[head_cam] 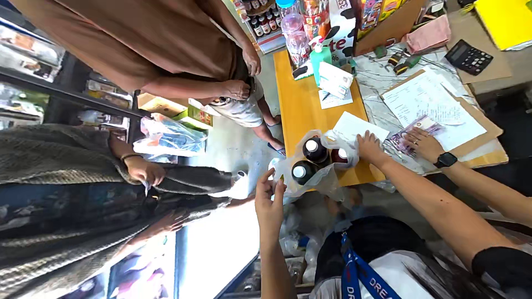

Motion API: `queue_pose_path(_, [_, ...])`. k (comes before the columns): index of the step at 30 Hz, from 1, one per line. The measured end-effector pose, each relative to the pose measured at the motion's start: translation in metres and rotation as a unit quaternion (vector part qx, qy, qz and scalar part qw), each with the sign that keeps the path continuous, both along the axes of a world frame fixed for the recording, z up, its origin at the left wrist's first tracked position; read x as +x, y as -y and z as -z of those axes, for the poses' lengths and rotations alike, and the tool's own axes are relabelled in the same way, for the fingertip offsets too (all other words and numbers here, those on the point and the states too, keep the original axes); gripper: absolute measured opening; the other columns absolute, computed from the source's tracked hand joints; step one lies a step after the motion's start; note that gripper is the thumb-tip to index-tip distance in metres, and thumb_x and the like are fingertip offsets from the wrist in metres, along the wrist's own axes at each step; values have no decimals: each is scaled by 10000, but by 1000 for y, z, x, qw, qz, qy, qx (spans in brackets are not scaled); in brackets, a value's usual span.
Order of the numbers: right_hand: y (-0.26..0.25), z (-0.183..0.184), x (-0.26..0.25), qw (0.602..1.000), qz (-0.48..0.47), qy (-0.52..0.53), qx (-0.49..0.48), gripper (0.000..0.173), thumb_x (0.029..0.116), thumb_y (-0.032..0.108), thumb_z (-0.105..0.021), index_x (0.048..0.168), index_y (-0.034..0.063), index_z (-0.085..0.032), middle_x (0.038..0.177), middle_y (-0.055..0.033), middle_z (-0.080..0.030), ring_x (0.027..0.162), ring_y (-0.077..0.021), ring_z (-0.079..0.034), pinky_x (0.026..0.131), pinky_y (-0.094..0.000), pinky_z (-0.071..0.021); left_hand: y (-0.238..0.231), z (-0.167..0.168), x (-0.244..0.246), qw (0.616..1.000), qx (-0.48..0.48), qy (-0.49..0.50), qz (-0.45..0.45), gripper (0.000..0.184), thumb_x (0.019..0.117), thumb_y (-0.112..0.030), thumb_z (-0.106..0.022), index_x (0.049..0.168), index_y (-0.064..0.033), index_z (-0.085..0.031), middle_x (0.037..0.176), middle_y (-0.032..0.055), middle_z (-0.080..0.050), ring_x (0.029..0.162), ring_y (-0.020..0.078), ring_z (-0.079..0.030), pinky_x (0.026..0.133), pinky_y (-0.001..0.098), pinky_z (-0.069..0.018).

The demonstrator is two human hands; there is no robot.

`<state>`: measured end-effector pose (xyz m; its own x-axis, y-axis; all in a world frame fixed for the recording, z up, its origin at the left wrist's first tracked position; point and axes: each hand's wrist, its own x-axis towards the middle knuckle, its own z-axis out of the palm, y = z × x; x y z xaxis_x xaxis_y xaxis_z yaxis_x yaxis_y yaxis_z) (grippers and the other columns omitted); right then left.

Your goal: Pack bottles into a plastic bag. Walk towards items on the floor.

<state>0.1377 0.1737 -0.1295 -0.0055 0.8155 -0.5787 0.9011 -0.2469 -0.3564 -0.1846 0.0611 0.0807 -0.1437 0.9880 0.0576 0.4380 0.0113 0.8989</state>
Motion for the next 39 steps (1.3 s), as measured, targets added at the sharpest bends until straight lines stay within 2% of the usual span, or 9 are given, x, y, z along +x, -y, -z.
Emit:
queue_pose_path(8, [1, 10, -16, 996, -17, 61, 66, 463, 1024, 6, -484, 1442, -179, -405, 1451, -475, -374, 1350, -634, -394, 1077, -723, -337, 4, 5, 7, 1000, -7, 15, -15, 426, 1015, -92, -564, 1383, 106, -480, 900, 17, -657, 777, 46, -659, 738, 223, -573])
queue_pose_path(11, [-13, 8, -3, 997, 4, 55, 60, 410, 1014, 54, -529, 1380, -129, -505, 1316, -415, -542, 1240, -593, -527, 970, -721, -438, 2, 4, 4, 1000, 5, 13, -24, 416, 1012, -78, -562, 1375, 111, -486, 926, 25, -664, 792, 45, -659, 741, 220, -572])
queue_pose_path(16, [-33, -125, 9, 964, 157, -92, 191, 475, 1040, 107, -498, 1460, -98, -414, 1177, -448, -587, 1106, -638, -582, 911, -779, -431, -3, 7, -2, 998, 4, 26, -49, 383, 1034, -80, -540, 1355, 121, -482, 1044, 83, -697, 779, 51, -660, 711, 224, -567])
queue_pose_path(19, [1, -232, -19, 929, 29, -118, 350, 533, 1035, 44, -463, 1546, -27, -330, 1312, -350, -581, 1113, -547, -625, 909, -695, -490, -10, 15, -6, 993, -30, 91, -71, 380, 1048, -69, -495, 1381, 109, -456, 1120, 111, -705, 741, 48, -647, 678, 226, -547])
queue_pose_path(22, [42, -273, -68, 844, -203, -107, 484, 586, 943, -70, -569, 1510, 56, -490, 1449, -277, -541, 1059, -470, -684, 735, -582, -582, -18, 23, -11, 981, -36, 167, -92, 370, 1032, -40, -490, 1380, 82, -461, 1102, 88, -696, 703, 31, -621, 656, 215, -533])
queue_pose_path(24, [56, -269, -96, 837, -325, -100, 428, 646, 918, -100, -605, 1497, 177, -539, 1449, -268, -552, 1111, -492, -665, 729, -576, -566, -24, 22, -9, 974, -20, 196, -115, 337, 976, 10, -524, 1308, 60, -496, 1008, 39, -676, 801, 33, -656, 756, 244, -575])
queue_pose_path(27, [52, -266, -125, 877, -430, -13, 213, 662, 981, -106, -511, 1566, 192, -433, 1482, -306, -489, 1195, -545, -585, 843, -620, -523, -34, 26, -15, 970, 9, 226, -88, 431, 999, -26, -515, 1427, 21, -484, 1302, 120, -640, 1118, 125, -646, 952, 331, -548])
queue_pose_path(33, [27, -283, -152, 866, -491, 97, 5, 602, 1016, -59, -471, 1589, 88, -360, 1352, -306, -553, 1137, -500, -597, 903, -608, -491, -46, 43, -38, 962, 22, 264, -69, 389, 1030, 22, -433, 1416, 5, -479, 1298, 99, -649, 665, 56, -621, 612, 225, -541])
queue_pose_path(39, [16, -307, -191, 842, -496, 202, -66, 274, 1030, 35, -523, 1267, -58, -628, 1201, -265, -645, 1130, -448, -625, 885, -597, -495, -45, 38, -43, 965, 20, 253, -61, 341, 1016, 22, -487, 1356, 17, -516, 1189, 84, -683, 633, 60, -633, 591, 233, -565])
